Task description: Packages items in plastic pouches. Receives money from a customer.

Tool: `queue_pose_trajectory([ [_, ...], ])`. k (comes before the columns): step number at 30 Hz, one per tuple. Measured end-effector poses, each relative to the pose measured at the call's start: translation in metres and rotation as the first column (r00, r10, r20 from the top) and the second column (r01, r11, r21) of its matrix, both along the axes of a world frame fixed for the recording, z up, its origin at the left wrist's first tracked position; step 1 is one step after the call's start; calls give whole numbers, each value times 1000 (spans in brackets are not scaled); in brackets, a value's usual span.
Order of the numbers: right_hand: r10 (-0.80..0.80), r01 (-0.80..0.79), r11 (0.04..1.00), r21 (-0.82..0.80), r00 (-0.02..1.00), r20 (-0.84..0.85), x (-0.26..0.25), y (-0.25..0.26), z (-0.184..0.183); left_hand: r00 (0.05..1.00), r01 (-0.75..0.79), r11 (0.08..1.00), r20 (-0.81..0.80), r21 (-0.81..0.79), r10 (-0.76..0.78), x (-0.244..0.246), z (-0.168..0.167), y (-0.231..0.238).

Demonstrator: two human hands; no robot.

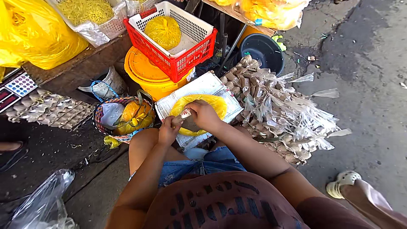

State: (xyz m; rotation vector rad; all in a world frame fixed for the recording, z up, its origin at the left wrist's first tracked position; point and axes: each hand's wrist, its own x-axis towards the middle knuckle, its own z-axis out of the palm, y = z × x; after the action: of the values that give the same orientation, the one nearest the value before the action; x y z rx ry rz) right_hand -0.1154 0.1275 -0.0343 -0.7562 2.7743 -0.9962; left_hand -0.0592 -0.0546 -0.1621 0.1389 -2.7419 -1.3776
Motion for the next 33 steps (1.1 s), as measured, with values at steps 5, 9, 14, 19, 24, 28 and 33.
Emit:
queue_pose_trajectory([
  [5, -208, 180, 971, -159, 960, -187, -6, 47, 4, 996, -92, 993, -8, 67, 93, -1, 3, -3],
  [9, -404, 394, 913, 103, 910, 92, -7, 97, -50, 994, -103, 983, -5, 154, 105, -3, 4, -2],
  [14, -433, 383, 894, 232, 870, 235, 29, 103, -98, 997, -71, 989, 15, 131, 69, 0, 6, 4],
  [19, -395, 323, 917, 235, 820, 415, 35, 67, -95, 994, -46, 999, 99, -1, 46, -1, 10, 9],
  [24, -350, 310, 936, 169, 752, 559, 24, 41, -95, 982, -10, 991, 187, -137, 35, 1, 18, 8],
  [28, -321, 368, 928, 52, 723, 611, 8, 51, -91, 988, 0, 990, 152, -139, 21, 4, 17, 4],
  [33, -314, 435, 899, -54, 726, 612, -8, 74, -51, 994, 25, 992, 105, -121, -12, 2, 12, 3],
])
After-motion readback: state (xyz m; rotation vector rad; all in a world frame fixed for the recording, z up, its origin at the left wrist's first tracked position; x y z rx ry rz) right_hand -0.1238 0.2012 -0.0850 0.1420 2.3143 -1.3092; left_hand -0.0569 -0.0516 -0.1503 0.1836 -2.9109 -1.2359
